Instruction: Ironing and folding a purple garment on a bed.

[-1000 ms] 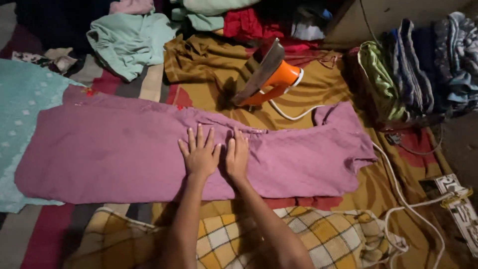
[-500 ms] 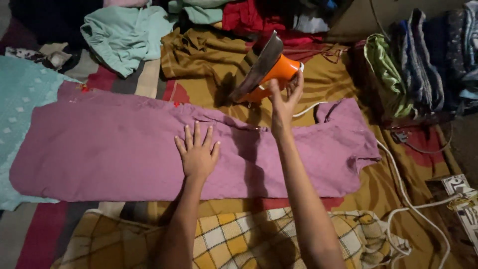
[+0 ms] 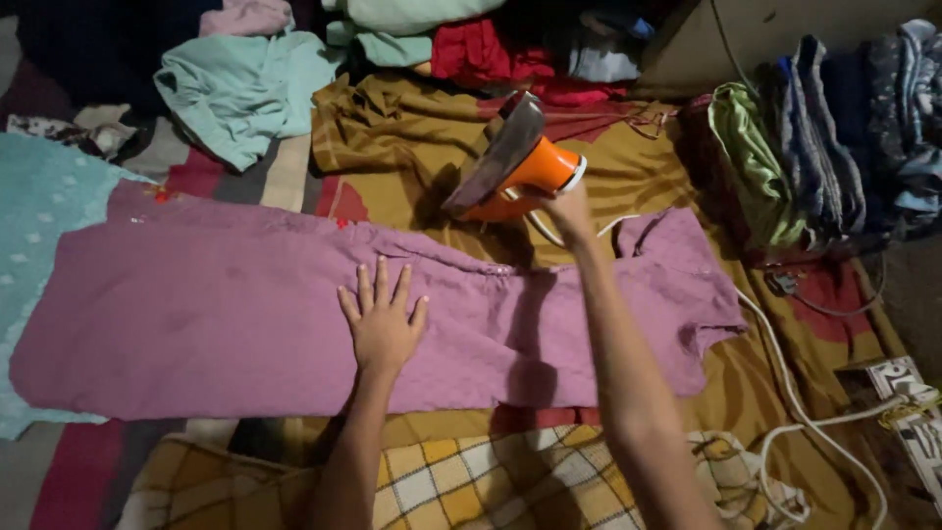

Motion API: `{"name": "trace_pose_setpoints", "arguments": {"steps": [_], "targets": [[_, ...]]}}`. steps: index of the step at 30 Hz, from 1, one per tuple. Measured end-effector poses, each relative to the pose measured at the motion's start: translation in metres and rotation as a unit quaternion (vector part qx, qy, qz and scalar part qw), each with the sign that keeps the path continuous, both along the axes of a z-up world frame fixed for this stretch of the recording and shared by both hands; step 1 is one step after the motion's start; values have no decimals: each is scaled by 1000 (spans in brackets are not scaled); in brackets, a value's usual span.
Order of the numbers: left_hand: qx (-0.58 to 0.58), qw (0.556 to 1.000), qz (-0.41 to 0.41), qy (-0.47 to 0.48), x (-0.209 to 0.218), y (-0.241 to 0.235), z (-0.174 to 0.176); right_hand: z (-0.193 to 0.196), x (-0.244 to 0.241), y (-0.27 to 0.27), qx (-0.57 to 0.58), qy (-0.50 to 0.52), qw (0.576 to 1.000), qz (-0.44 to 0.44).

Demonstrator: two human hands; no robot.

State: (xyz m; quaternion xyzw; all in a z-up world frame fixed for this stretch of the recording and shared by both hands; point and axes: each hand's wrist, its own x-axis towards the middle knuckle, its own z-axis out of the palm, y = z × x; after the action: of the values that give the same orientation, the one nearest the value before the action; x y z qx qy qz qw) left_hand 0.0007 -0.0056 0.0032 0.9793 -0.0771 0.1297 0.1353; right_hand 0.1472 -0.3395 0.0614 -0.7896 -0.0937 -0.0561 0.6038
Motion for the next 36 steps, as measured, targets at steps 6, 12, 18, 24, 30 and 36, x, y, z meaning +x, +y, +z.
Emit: {"name": "trace_pose_setpoints", "arguments": {"steps": [6,12,18,24,30,36], "targets": [[1,999,-4,-35,2,4,3,-53,33,25,94,-104,979,-145],[-34,999,-22,-11,9,9,0,97,48,151,-50,-148,933,-325],[-195,979,-9,-66,12,12,-29,246,5,169,-311,-182,876,-319],[-225,973,31,-33,5,25,-22,306,-69,155,-419,-145,875,-192],[-293,950,78,-69,2,19,-19,217,-120,118,-511,-44,839,-183],[-261,960,54,-82,-2,19,-21,74,-144,110,-509,42,848,-138]]}}
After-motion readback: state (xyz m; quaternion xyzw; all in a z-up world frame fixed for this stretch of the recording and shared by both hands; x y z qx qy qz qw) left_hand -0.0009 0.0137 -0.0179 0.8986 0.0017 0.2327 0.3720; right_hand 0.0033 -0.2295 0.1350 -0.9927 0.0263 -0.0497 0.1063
